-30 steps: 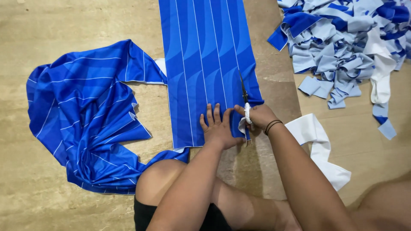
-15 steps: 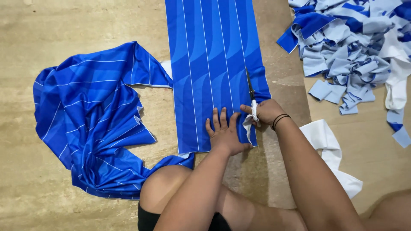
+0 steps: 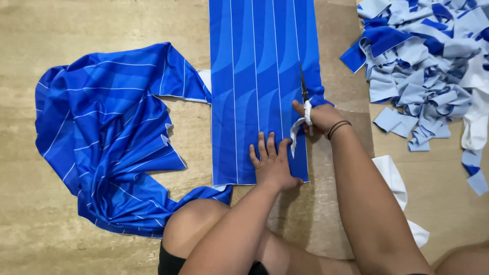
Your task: Cutting strips of blue and white fabric using scissors while sitting on the floor.
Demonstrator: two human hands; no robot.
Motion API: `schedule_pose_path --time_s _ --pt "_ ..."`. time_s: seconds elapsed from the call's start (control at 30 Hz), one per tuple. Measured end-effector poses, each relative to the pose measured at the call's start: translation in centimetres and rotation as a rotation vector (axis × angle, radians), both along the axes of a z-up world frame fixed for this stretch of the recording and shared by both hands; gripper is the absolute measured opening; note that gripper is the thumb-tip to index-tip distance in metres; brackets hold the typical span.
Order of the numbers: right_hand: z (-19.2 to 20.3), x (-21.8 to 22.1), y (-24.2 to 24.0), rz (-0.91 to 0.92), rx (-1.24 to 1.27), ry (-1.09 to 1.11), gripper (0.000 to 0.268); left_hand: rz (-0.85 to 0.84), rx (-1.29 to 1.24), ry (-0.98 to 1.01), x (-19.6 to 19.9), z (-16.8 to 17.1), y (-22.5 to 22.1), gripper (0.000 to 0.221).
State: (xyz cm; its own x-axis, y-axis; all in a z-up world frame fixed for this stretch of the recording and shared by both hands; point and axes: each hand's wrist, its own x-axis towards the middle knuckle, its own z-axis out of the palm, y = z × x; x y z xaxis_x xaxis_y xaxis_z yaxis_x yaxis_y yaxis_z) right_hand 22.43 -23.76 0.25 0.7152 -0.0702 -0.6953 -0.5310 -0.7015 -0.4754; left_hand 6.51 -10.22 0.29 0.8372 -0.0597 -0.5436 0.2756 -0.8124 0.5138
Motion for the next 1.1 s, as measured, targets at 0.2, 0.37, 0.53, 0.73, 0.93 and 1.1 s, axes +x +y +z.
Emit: schedule_pose_path --time_s 0.2,0.37,0.53,0.73,0.93,1.1 --pt "-0.3 1.3 0.3 -0.037 0.040 0.036 0.059 0.017 -0.024 -0.035 -0.4 0.1 -0.2 0.115" --pt "0.1 3.4 0.9 -0.008 -0.010 -0.012 0.060 0.005 -0.046 0.008 0.4 0.7 -0.3 0.112" --pt "-0.8 4.9 0.9 -0.008 0.041 0.009 0.057 0.001 -0.076 0.042 0.8 1.4 0.1 0.108" --pt "0.0 7.2 2.5 -0.028 -0.026 0.022 0.066 0.163 -0.195 -0.060 1.3 0.6 0.1 0.083" --pt "0.2 8.8 2.6 -0.018 -0.036 0.016 0.066 0.341 -0.269 -0.145 2.3 0.6 0.4 0.060" --pt "-0.2 9.6 3.0 0.015 -0.113 0.034 0.067 0.348 -0.292 -0.113 1.9 0.5 0.4 0.058"
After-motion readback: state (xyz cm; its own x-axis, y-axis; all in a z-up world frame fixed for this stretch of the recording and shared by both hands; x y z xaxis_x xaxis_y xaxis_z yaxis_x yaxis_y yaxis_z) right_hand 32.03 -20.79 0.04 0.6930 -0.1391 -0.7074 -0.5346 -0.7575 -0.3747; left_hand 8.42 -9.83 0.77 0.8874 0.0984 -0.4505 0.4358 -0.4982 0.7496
